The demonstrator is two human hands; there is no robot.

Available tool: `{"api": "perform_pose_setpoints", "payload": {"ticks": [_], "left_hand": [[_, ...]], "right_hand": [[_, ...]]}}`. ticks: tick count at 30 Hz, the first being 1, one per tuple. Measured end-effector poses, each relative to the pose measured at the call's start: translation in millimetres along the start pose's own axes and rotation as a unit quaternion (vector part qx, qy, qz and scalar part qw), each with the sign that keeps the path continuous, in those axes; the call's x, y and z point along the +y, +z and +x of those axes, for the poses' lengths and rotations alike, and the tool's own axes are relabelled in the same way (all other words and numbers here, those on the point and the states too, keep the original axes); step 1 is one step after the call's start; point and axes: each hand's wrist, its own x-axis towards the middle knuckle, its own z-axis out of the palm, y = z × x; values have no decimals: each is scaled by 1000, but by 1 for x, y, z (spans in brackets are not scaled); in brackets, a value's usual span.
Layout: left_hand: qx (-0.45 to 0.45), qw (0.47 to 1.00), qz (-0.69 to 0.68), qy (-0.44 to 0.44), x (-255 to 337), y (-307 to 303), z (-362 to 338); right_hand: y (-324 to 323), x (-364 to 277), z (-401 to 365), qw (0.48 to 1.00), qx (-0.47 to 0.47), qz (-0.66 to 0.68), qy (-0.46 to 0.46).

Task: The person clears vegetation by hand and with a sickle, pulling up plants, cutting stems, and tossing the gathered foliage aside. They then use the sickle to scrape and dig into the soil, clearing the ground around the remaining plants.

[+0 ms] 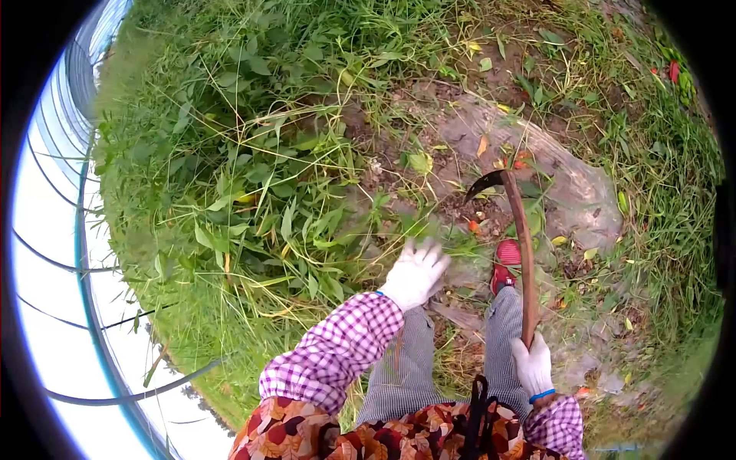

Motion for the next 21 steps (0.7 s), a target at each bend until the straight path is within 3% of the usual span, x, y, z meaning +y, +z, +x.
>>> {"api": "perform_pose_setpoints", "payload": {"ticks": [2, 3, 4, 5, 7, 8, 10, 12, 14, 16, 20, 21], "left_hand": [[-134, 987, 86, 28, -29, 8, 13], [-245, 959, 143, 20, -42, 13, 19], [-282, 936, 211, 6, -64, 28, 14], [-322, 905, 279, -1, -84, 41, 9], [-368, 858, 348, -83, -140, 70, -19], [-388, 854, 292, -188, -158, 59, -35], [-381, 812, 200, -395, -193, 35, -68], [-343, 768, 177, -511, -218, 15, -113], [-324, 759, 181, -536, -231, 3, -160], [-372, 758, 213, -491, -236, -3, -207], [-334, 801, 180, -463, -218, 6, -230], [-326, 797, 187, -472, -218, 18, -235]], "right_hand": [[9, -23, -5, 1000, -5, -15, 8], [15, -22, -4, 999, -19, -5, 40], [20, -20, -2, 997, -32, 5, 72], [24, -19, 0, 998, -19, -48, 18], [26, -24, 4, 998, -26, -59, 16], [29, -27, 9, 997, -32, -70, 10], [36, -27, 27, 998, -41, -51, 22], [45, -38, 48, 998, -52, -33, 33], [58, -65, 72, 998, -56, 5, 3], [79, -88, 99, 998, -42, 4, -54], [129, -143, 152, 988, -69, 44, -131], [147, -154, 167, 981, -118, 114, -100]]}}
